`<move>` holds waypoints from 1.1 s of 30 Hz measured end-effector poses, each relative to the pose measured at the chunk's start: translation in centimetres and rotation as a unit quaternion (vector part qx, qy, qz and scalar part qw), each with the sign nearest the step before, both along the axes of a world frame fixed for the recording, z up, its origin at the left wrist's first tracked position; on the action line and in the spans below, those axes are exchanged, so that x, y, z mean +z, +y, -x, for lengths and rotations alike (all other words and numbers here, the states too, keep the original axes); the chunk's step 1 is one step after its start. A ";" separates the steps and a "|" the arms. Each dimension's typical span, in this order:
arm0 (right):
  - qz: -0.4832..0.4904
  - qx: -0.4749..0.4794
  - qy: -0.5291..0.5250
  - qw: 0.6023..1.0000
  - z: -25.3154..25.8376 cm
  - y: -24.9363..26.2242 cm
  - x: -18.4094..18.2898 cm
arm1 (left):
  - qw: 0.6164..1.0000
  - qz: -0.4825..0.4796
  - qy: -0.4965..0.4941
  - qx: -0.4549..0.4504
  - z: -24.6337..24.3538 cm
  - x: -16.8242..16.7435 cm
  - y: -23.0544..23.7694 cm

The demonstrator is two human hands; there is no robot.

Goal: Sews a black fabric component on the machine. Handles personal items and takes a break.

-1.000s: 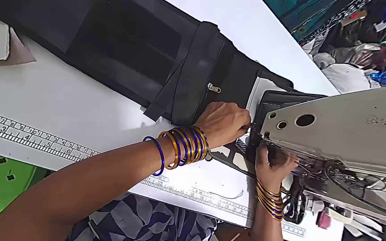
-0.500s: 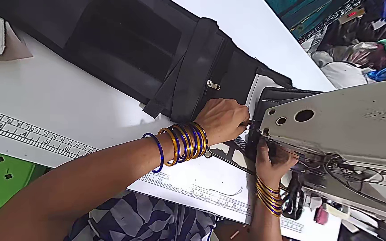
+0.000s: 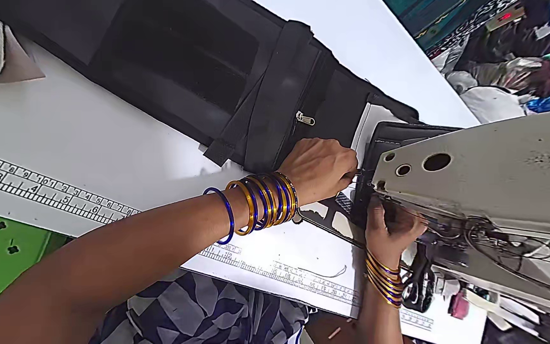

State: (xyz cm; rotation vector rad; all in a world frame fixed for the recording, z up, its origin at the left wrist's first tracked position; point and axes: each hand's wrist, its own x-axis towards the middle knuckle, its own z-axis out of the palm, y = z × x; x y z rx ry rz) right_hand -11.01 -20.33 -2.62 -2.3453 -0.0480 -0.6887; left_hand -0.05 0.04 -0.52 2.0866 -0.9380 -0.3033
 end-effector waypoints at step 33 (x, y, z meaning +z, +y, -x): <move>-0.155 -0.053 0.063 0.985 -1.4 3.5 0.5 | 0.999 -0.037 -0.012 -0.008 0.3 0.4 -0.2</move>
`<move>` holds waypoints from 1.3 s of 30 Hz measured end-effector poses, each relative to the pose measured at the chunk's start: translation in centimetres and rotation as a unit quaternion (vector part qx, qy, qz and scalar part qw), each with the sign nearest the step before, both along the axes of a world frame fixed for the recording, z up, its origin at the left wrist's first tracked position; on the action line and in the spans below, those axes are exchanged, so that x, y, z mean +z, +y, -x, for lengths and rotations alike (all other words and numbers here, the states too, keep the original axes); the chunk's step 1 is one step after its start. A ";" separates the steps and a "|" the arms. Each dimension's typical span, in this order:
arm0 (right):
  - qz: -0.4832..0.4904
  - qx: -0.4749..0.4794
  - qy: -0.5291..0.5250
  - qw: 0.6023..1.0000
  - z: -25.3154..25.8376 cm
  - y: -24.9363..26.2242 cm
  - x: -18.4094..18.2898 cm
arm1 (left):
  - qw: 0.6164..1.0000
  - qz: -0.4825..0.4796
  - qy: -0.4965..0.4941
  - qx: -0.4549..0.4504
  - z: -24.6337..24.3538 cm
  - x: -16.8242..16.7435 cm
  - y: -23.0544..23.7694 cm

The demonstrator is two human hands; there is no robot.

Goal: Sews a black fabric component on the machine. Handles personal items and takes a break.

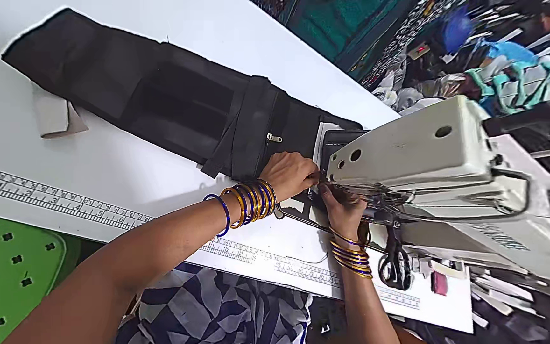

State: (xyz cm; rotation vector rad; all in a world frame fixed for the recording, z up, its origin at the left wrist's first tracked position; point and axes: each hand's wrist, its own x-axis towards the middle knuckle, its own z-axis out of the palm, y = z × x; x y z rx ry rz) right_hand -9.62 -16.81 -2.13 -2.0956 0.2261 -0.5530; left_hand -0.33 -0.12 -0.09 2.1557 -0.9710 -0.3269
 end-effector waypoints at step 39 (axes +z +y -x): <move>0.445 0.133 0.016 0.885 3.8 -5.3 2.0 | 0.963 -0.182 -0.125 -0.154 2.0 0.3 3.7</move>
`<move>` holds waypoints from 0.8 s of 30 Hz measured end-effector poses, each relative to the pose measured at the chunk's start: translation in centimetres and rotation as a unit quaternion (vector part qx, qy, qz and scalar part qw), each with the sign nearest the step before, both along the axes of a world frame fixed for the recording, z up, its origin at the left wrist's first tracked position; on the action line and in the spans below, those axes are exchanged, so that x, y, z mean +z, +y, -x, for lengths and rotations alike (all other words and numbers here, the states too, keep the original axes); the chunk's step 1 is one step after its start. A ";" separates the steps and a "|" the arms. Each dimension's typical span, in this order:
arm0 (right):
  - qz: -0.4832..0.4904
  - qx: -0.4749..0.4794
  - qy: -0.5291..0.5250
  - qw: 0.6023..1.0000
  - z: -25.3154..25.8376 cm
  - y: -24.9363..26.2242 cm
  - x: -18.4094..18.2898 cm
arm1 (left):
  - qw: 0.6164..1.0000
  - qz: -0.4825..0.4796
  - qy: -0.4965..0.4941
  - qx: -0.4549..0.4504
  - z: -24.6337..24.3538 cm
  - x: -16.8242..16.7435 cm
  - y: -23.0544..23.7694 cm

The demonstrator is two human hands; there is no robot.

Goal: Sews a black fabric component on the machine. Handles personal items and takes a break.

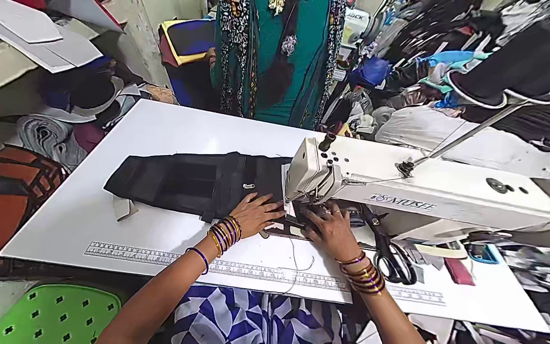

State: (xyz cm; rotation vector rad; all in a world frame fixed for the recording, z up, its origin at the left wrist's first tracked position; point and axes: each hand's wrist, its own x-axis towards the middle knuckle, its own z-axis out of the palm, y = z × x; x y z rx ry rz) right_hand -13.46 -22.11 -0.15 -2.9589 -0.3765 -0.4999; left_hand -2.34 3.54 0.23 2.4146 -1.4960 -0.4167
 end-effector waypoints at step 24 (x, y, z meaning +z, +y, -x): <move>-0.045 -0.071 -0.077 0.994 12.7 3.4 -2.5 | 0.984 0.133 -0.116 -0.010 11.4 -2.5 3.5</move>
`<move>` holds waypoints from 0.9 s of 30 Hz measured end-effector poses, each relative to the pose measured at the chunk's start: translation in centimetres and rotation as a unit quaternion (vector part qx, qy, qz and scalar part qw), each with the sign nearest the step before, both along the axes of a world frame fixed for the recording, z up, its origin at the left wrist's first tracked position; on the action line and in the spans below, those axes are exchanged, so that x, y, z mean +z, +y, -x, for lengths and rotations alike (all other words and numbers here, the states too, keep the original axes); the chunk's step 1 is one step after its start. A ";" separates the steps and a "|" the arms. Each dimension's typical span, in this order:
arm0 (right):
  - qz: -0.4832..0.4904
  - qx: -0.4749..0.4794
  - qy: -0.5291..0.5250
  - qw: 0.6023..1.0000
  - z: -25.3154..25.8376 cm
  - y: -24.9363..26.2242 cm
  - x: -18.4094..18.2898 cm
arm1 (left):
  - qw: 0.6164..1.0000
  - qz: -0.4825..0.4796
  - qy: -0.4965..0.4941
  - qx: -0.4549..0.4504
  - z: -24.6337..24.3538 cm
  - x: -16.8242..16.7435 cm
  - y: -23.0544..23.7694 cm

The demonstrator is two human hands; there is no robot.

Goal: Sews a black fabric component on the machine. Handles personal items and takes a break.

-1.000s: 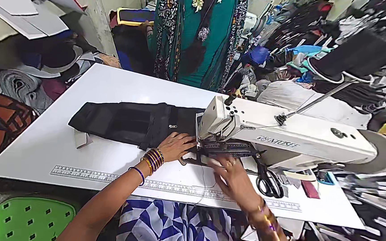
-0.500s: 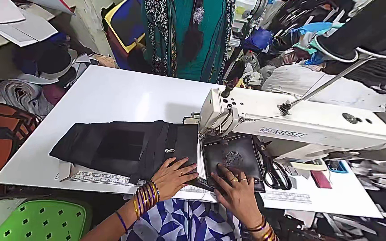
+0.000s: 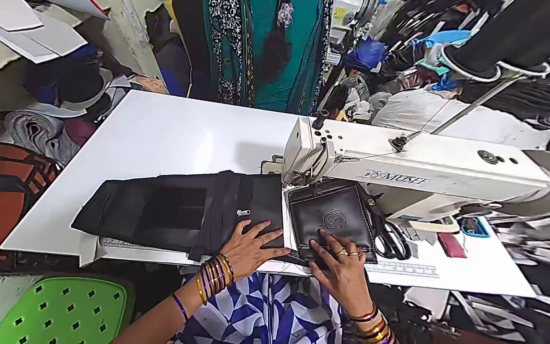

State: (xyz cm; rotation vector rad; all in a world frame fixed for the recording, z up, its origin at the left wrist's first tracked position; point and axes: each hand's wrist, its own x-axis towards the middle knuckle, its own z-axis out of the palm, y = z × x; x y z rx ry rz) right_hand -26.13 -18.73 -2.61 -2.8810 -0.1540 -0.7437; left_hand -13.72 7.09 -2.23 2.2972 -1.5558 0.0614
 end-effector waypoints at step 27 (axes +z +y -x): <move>-0.008 -0.013 -0.019 1.000 -2.9 -2.1 -0.3 | 0.998 -0.004 0.053 -0.018 -1.7 0.7 -2.1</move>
